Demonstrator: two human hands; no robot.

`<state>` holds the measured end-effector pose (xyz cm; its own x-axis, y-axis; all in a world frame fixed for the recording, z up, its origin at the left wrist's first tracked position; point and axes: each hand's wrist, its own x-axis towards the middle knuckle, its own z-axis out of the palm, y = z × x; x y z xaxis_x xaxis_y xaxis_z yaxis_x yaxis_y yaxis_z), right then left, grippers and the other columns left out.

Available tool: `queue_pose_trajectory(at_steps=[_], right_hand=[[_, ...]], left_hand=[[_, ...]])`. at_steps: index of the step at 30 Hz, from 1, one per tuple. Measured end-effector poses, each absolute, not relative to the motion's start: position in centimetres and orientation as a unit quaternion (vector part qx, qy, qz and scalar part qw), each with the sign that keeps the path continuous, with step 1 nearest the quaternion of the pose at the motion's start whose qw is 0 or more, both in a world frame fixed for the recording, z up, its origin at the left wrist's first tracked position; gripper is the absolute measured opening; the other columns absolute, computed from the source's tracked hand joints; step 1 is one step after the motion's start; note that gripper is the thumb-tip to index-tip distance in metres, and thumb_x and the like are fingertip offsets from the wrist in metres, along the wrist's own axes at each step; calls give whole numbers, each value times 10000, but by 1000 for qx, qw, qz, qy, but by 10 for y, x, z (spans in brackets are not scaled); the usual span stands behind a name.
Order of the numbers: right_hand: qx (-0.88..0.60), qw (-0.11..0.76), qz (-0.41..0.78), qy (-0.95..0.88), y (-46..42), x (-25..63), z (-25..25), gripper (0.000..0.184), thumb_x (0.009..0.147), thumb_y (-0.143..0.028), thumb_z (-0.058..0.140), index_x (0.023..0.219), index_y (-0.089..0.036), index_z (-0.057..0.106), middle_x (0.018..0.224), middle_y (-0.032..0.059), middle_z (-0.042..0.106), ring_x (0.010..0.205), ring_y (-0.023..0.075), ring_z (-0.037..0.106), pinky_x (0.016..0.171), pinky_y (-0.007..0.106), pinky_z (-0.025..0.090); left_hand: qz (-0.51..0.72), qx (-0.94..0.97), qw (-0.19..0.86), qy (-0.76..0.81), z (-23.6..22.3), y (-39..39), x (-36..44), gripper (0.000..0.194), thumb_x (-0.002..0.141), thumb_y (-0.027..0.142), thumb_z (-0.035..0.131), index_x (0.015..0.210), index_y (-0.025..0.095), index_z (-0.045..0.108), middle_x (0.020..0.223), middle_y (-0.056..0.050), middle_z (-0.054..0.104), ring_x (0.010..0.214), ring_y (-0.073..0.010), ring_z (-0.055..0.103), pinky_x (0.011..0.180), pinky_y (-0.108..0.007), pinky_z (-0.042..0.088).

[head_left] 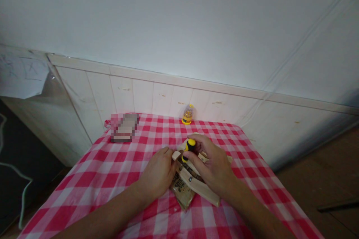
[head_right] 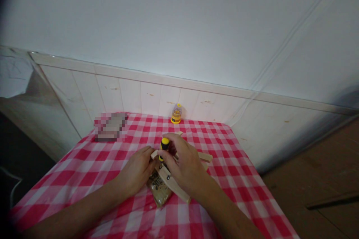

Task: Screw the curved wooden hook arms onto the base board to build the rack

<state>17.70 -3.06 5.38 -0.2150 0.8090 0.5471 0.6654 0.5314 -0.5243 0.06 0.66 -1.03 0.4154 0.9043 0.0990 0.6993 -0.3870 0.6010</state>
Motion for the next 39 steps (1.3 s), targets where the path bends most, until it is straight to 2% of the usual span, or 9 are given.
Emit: queue_pose_trajectory(at_steps=[6,9,12,16,21,25,32,37,39], right_hand=[[-452,437,152,-762,-31,176,48,186,945,-229,661,1122,-234,605,1060,71,730,920,209,730,801,359,617],[-451,449,177,-751,-30,177,45,235,945,-232,665,1174,-245,614,1058,57,734,915,202,746,817,360,627],[-447,455,160,-754,-28,180,44,332,948,-241,664,1277,-272,644,1149,71,756,953,212,759,845,363,639],[-446,442,119,-770,-29,181,47,271,961,-261,650,1221,-282,723,1115,64,794,966,226,770,872,368,646],[-452,433,84,-775,-33,181,52,349,957,-209,597,1283,-267,709,1198,79,782,1031,229,768,865,351,653],[-461,422,71,-778,-34,182,53,397,939,-182,600,1311,-279,695,1200,75,783,992,229,775,870,367,657],[-439,435,39,-785,-32,182,44,372,955,-198,639,1315,-279,683,1151,72,792,905,212,779,842,348,659],[-422,433,26,-796,-29,183,42,276,965,-237,657,1233,-275,716,1065,61,803,902,219,779,840,347,659],[-425,427,20,-798,-30,183,44,292,967,-238,650,1251,-276,707,1083,64,799,920,224,777,851,354,657]], left_hand=[[212,804,248,497,-10,7,1,189,988,197,454,959,177,640,1005,-96,696,945,-248,658,818,-349,483],[210,804,246,498,-10,6,1,206,1003,209,443,969,179,644,1016,-95,699,955,-243,661,834,-348,483],[210,808,239,496,-11,6,1,225,1015,230,429,984,181,647,1021,-95,698,958,-246,658,838,-354,485],[210,812,236,490,-11,6,0,242,1018,242,419,976,177,648,1008,-98,695,943,-252,652,832,-366,486],[203,810,241,494,-8,6,1,202,995,224,462,989,169,656,1015,-96,697,957,-257,648,848,-365,481],[206,811,239,493,-7,6,1,248,1025,250,430,988,163,659,1013,-104,693,955,-255,647,857,-365,480],[207,815,228,492,-7,6,1,285,1045,272,400,981,162,656,992,-102,690,938,-255,647,852,-367,481],[193,814,229,498,-7,6,1,249,1020,232,429,1012,150,664,1018,-109,693,962,-260,648,862,-367,487],[193,813,227,501,-7,6,1,255,1020,224,420,1014,148,663,1018,-110,692,961,-259,650,860,-365,488]])
